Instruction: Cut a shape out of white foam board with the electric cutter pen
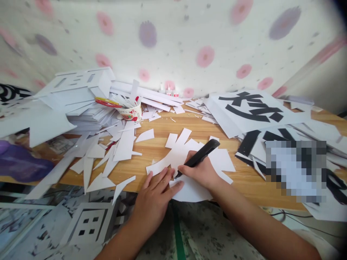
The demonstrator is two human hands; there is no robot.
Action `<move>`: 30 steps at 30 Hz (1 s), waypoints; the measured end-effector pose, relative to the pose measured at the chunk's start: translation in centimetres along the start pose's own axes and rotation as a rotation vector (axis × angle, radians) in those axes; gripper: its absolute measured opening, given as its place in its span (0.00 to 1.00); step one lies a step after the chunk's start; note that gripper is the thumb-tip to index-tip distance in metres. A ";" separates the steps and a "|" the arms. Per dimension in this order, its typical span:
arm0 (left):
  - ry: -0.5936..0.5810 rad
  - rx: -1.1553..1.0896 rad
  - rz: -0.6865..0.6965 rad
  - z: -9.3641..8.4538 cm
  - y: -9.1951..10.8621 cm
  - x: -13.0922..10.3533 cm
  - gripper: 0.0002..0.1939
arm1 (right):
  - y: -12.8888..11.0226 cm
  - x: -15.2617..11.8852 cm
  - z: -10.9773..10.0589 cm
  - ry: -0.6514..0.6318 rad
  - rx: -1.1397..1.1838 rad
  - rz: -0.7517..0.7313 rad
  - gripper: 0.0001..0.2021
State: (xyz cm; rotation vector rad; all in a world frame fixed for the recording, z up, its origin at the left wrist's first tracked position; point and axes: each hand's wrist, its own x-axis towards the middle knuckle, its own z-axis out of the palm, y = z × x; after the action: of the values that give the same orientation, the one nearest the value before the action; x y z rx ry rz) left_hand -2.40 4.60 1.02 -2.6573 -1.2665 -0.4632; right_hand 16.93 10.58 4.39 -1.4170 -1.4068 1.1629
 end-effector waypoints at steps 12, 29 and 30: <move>-0.007 -0.046 -0.003 -0.1 0.0 0.1 0.29 | 0.3 0.0 -0.8 0.002 -0.022 -0.003 0.12; -0.032 -0.085 -0.036 -0.2 0.3 0.0 0.30 | 0.8 -0.2 -2.5 0.082 -0.027 0.005 0.14; -0.032 -0.083 -0.038 -0.1 0.2 0.0 0.30 | 0.8 -0.2 -2.6 0.084 -0.028 0.002 0.14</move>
State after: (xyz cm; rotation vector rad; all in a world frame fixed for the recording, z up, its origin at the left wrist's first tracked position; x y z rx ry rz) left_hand -2.24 4.43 1.16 -2.7237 -1.3372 -0.4915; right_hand 19.69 10.46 4.26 -1.4696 -1.3681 1.0762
